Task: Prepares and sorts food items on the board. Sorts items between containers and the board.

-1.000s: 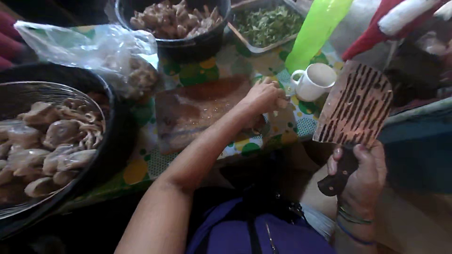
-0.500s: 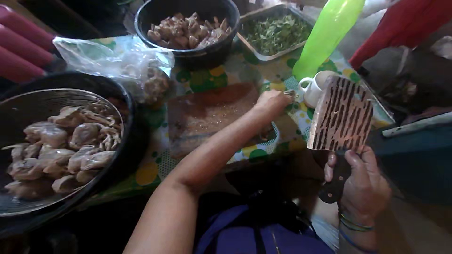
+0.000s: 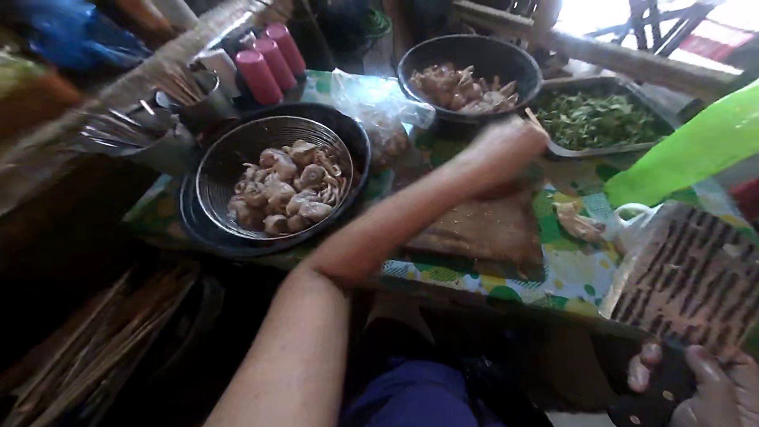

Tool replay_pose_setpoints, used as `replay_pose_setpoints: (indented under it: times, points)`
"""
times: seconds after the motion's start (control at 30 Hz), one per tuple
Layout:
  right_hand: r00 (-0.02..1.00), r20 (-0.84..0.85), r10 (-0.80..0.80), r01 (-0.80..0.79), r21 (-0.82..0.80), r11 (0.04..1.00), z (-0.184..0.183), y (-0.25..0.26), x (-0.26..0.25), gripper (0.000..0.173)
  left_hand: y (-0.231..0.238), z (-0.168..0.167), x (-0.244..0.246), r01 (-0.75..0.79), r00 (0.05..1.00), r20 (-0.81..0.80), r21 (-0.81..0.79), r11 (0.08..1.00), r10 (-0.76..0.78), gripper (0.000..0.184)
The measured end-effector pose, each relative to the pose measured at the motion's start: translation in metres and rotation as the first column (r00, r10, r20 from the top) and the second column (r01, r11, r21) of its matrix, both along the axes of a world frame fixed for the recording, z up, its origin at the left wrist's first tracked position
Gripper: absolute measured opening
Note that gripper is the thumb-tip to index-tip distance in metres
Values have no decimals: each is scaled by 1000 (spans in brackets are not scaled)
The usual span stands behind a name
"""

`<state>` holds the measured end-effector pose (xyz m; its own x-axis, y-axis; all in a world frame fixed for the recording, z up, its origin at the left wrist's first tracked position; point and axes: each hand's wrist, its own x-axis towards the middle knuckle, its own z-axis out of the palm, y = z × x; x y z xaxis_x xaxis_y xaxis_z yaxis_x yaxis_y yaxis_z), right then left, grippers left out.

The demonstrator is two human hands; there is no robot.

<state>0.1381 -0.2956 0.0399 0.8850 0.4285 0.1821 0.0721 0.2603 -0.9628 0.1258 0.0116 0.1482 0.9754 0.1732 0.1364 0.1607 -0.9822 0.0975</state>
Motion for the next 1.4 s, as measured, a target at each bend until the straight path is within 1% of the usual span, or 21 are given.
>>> replay_pose_setpoints:
  times: [0.07, 0.13, 0.2, 0.23, 0.3, 0.4, 0.47, 0.53, 0.57, 0.6, 0.63, 0.7, 0.77, 0.83, 0.9, 0.97, 1.07, 1.17, 1.27, 1.33, 1.4]
  points:
    - [1000, -13, -1, 1, 10, 1000, -1, 1, 3, 24, 54, 29, -32, -197, 980, 31, 57, 979, 196, 25]
    - [999, -38, -3, 4, 21, 1000, -3, 3, 3, 24, 109, 43, -59, -411, 904, -77, 121, 904, 421, 27]
    - [997, -72, -3, 5, 23, 1000, -2, 8, 1, 22, 164, 34, -73, -547, 800, -208, 131, 827, 562, 22]
    - [997, -80, -7, 9, 30, 1000, -3, 12, 0, 23, 187, 23, -77, -575, 769, -251, 129, 808, 587, 21]
    - [996, -84, -17, 20, 31, 999, -6, 19, -2, 23, 211, 0, -81, -597, 744, -281, 126, 792, 606, 19]
    - [996, -83, -37, 39, 27, 999, -6, 24, -7, 23, 222, -17, -79, -603, 742, -299, 92, 792, 600, 33]
    - [997, -72, -34, 35, 14, 999, -2, 25, -7, 24, 212, -15, -81, -614, 732, -295, 104, 782, 614, 31]
    - [998, -40, -46, 46, -10, 999, -3, 27, -4, 23, 171, 6, -86, -660, 690, -236, 186, 728, 685, 23]
    - [998, -19, -58, 58, -19, 998, -7, 26, -1, 22, 145, 15, -87, -666, 688, -191, 215, 714, 700, 23]
    - [998, 3, -58, 58, -34, 998, -12, 24, 4, 22, 121, 21, -86, -651, 719, -141, 209, 730, 681, 25]
    - [998, 11, -56, 57, -75, 996, -17, 21, 8, 22, 100, 21, -83, -601, 778, -96, 172, 781, 620, 27]
    - [995, -48, -93, 88, -101, 991, -23, 21, 15, 20, 56, 7, -65, -402, 914, -32, 54, 914, 404, 29]
    - [986, -121, -116, 105, -90, 990, -22, 24, 18, 19, 9, -17, -38, -193, 981, -24, -59, 979, 192, 26]
    - [986, -90, -141, 135, -75, 988, -19, 18, 16, 21, -31, -49, -1, -33, 998, -59, -143, 989, 25, 24]
    - [986, 39, -163, 164, -46, 985, -18, 3, 15, 22, -56, -85, 43, 144, 983, -82, -208, 968, -164, 29]
    - [969, 157, -190, 197, -29, 980, -17, -13, 12, 22, -71, -113, 83, 269, 950, -110, -196, 943, -293, 36]
    - [946, 189, -263, 273, -31, 961, -19, -31, 3, 23, -80, -138, 125, 320, 936, -107, -127, 939, -334, 40]
    - [946, 161, -282, 293, -52, 955, -27, -42, -2, 24, -72, -140, 141, 278, 953, -88, -141, 950, -291, 32]
    - [961, 118, -251, 261, -77, 962, -32, -44, -2, 22, -52, -124, 129, 218, 964, -63, -373, 902, -259, 34]
    - [968, 114, -222, 233, -99, 967, -30, -39, 0, 21, -36, -106, 106, 200, 962, -46, -546, 814, -268, 33]
    - [975, 123, -184, 203, -161, 966, -25, -31, 3, 21, -17, -89, 70, 225, 940, -53, -650, 726, -338, 24]
